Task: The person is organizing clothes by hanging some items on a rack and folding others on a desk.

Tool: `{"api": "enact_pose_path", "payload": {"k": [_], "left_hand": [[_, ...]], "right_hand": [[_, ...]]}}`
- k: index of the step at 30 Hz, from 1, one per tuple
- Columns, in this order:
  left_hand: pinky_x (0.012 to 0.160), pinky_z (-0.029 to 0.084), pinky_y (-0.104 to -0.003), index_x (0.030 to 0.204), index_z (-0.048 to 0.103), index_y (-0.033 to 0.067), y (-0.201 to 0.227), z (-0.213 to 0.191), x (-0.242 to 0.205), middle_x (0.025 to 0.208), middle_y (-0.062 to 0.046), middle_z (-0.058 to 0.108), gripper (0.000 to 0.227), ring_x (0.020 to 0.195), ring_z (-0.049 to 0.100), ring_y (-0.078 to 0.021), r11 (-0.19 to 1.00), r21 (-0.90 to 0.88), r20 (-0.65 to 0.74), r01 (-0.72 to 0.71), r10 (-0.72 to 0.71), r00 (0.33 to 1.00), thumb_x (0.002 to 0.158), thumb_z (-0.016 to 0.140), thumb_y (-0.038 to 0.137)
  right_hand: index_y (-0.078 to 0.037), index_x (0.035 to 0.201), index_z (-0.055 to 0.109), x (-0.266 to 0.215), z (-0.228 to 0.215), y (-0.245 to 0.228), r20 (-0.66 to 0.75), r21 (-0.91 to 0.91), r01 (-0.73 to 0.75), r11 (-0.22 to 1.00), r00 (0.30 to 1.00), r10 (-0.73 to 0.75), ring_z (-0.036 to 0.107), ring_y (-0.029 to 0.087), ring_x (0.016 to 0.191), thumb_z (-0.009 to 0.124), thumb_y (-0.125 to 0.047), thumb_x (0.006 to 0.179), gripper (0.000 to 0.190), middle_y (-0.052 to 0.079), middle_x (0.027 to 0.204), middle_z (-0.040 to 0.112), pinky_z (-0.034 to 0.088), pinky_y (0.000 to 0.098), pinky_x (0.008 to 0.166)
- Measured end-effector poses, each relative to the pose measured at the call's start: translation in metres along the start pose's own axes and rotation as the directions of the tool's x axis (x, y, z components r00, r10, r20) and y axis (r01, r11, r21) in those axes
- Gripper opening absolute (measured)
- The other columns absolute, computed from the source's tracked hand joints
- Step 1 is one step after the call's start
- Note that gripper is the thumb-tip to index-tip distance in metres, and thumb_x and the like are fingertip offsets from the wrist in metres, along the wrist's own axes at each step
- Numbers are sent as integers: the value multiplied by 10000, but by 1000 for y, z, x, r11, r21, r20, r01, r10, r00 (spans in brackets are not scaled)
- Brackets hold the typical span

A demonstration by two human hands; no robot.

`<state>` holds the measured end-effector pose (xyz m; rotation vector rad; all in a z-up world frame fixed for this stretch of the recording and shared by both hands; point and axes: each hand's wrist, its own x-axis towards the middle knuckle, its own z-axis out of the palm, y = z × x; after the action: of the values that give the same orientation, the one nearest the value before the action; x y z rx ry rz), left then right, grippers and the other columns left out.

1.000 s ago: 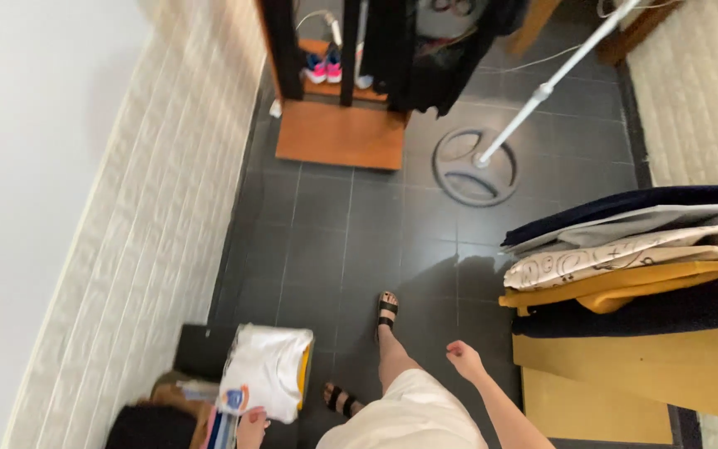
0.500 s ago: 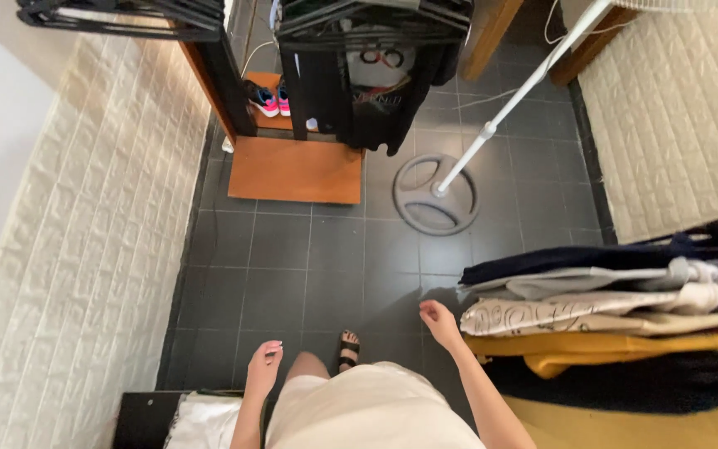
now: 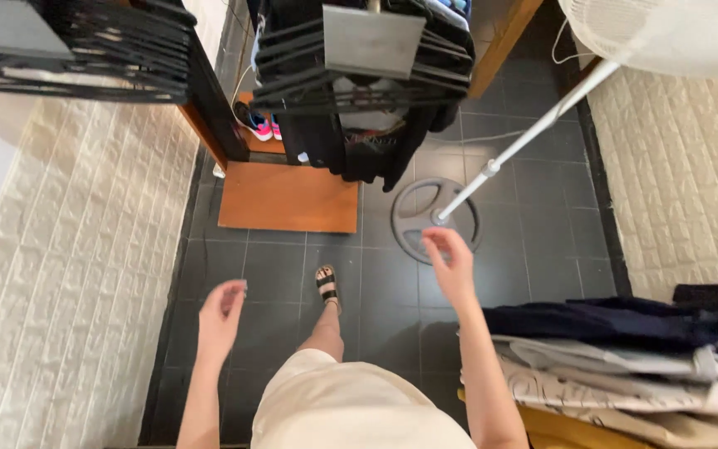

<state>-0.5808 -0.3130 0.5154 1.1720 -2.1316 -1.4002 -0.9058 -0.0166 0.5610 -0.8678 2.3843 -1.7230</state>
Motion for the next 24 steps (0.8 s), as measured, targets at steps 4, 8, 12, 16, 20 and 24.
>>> {"api": "enact_pose_path", "payload": {"k": [4, 8, 12, 16, 20, 24], "left_hand": [[957, 552, -475, 1238, 701, 45, 84, -12, 89, 1125, -174, 722, 192, 1073, 702, -360, 964, 0, -75, -266, 265, 961, 1064, 624, 73], [974, 551, -446, 1227, 694, 58, 176, -23, 187, 1127, -116, 706, 177, 1077, 699, -303, 863, -27, -84, -504, 500, 862, 1070, 614, 36], [948, 557, -401, 1193, 709, 80, 266, -24, 271, 1112, -84, 698, 157, 1049, 697, -273, 694, -58, -40, -718, 717, 696, 1077, 620, 23], [947, 571, -417, 1219, 722, 129, 317, 12, 358, 1132, -59, 708, 249, 1051, 719, -293, 618, -97, 50, -780, 786, 616, 1038, 628, -15], [1001, 551, -466, 1339, 645, 139, 350, 58, 405, 1235, -105, 690, 300, 1154, 692, -328, 576, -173, 247, -799, 811, 531, 1069, 552, 45], [1062, 493, -575, 1441, 552, -11, 361, 91, 416, 1343, -291, 643, 379, 1224, 630, -476, 600, -222, 477, -768, 754, 452, 1076, 482, 66]], "right_hand": [[-54, 1150, 740, 90, 3, -57, -18, 15, 101, 995, 995, -100, 677, 211, 985, 671, -37, 1027, 142, 124, 1040, 714, 552, 386, 938], [-39, 1153, 717, 193, 4, -96, -76, 55, 249, 967, 967, -245, 682, 225, 1011, 604, -17, 1069, 142, 118, 1050, 701, 555, 402, 944], [-28, 1198, 689, 280, 5, -126, -53, 29, 376, 926, 926, -374, 676, 238, 1078, 542, -30, 1122, 165, 123, 1143, 691, 547, 393, 988], [-13, 1213, 698, 349, 13, -140, 10, 1, 384, 923, 923, -384, 693, 247, 1105, 552, -14, 1121, 173, 111, 1150, 700, 559, 406, 992], [-45, 1414, 620, 397, 28, -141, 307, -65, 368, 928, 892, -332, 620, 339, 1260, 548, -38, 1114, 309, 157, 1317, 646, 532, 504, 1029], [-13, 1517, 518, 412, 43, -146, 487, -61, 321, 945, 836, -252, 563, 457, 1306, 535, -57, 1090, 429, 275, 1399, 586, 474, 589, 1080]]}}
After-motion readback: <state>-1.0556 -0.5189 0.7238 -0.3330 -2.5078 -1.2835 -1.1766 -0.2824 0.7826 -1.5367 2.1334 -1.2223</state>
